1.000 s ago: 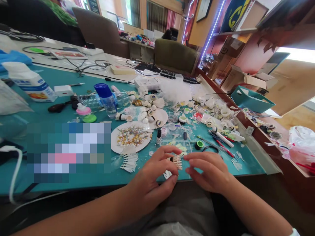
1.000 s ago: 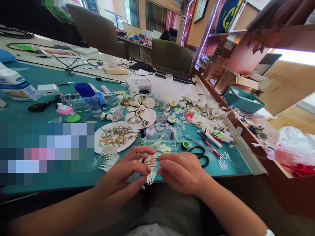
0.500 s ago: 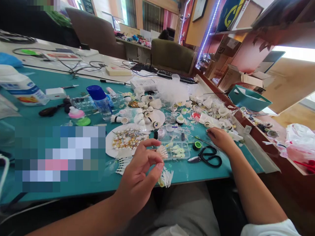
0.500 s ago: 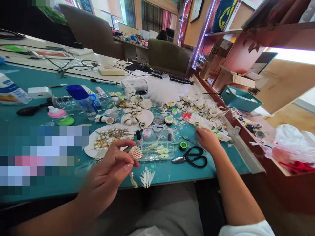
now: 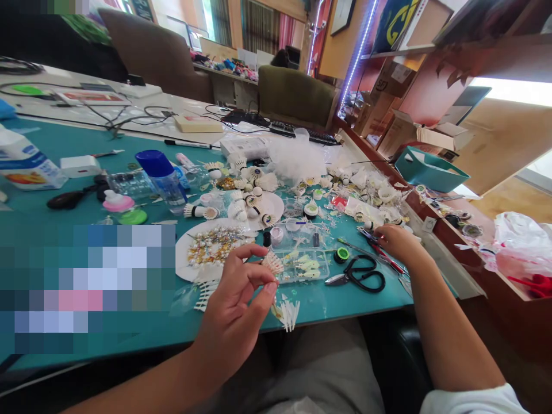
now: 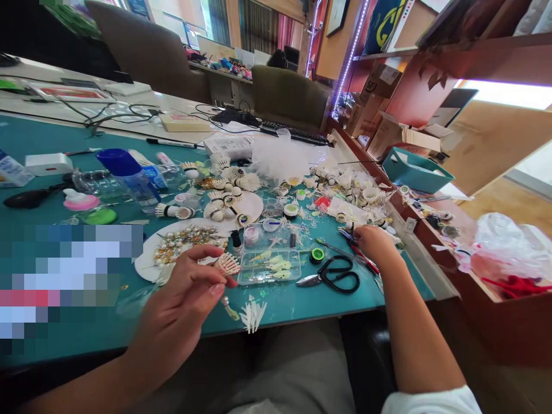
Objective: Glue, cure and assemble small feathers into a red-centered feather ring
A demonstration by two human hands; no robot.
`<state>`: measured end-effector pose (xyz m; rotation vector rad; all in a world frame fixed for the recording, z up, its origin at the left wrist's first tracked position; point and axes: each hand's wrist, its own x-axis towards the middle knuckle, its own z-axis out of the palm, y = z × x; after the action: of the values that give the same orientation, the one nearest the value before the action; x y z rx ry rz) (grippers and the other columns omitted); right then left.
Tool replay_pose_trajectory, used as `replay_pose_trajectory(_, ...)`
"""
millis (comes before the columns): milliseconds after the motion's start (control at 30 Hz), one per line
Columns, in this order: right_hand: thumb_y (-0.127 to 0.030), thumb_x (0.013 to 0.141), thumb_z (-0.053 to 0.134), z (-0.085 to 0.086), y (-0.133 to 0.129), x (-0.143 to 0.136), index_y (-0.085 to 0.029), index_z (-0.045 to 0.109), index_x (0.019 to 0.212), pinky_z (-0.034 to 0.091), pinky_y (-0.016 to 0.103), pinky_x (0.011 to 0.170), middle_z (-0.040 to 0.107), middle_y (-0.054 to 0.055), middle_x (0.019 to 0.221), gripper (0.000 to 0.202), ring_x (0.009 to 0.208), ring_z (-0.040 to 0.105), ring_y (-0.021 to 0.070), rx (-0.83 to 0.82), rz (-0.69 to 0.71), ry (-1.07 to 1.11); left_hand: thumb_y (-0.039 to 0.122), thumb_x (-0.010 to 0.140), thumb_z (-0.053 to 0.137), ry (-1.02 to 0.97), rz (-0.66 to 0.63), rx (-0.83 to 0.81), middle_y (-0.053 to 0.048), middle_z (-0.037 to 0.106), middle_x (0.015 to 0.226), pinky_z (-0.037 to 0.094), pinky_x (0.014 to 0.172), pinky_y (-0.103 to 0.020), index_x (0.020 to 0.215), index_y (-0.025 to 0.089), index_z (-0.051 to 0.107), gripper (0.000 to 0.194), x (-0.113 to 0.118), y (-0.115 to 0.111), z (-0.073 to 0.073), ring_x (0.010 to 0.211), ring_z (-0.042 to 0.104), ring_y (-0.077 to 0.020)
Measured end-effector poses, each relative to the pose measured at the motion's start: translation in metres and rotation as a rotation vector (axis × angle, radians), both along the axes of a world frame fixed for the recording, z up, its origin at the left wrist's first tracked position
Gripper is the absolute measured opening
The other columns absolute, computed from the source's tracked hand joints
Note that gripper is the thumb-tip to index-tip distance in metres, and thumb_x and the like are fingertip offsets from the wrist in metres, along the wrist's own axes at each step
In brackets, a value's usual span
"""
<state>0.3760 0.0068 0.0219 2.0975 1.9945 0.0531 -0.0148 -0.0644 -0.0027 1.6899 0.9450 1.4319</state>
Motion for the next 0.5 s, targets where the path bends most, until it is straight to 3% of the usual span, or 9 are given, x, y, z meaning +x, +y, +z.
replay_pose_trajectory(200, -0.025, 0.095, 0.062, 0.000, 0.001, -0.004, -0.018, 0.070, 0.107, 0.048, 0.038, 0.091, 0.072, 0.006, 0.110, 0.017, 0.102, 0.065, 0.0210, -0.050, 0.048, 0.034, 0.020, 0.094, 0.053, 0.045, 0.000, 0.007, -0.005, 0.056, 0.098, 0.055, 0.075, -0.032, 0.082, 0.025, 0.061, 0.016, -0.002, -0.001, -0.004, 0.118, 0.055, -0.0260)
replay_pose_trajectory(400, -0.017, 0.091, 0.052, 0.010, -0.005, -0.014, -0.018, 0.068, 0.105, 0.042, 0.030, 0.077, 0.073, 0.010, 0.099, 0.022, 0.093, 0.065, 0.0237, 0.029, 0.028, 0.052, 0.019, 0.095, 0.052, 0.056, -0.005, 0.022, -0.005, 0.056, 0.098, 0.055, 0.078, -0.032, 0.083, 0.025, 0.061, 0.016, -0.001, 0.002, -0.006, 0.118, 0.054, -0.0252)
replay_pose_trajectory(500, -0.020, 0.092, 0.049, 0.019, -0.011, -0.028, -0.017, 0.066, 0.108, 0.039, 0.030, 0.074, 0.073, 0.011, 0.100, 0.024, 0.092, 0.064, 0.0244, 0.049, 0.049, 0.080, 0.019, 0.096, 0.052, 0.072, -0.004, 0.035, -0.005, 0.056, 0.096, 0.055, 0.081, -0.033, 0.083, 0.025, 0.061, 0.016, -0.001, 0.002, -0.006, 0.118, 0.054, -0.0250)
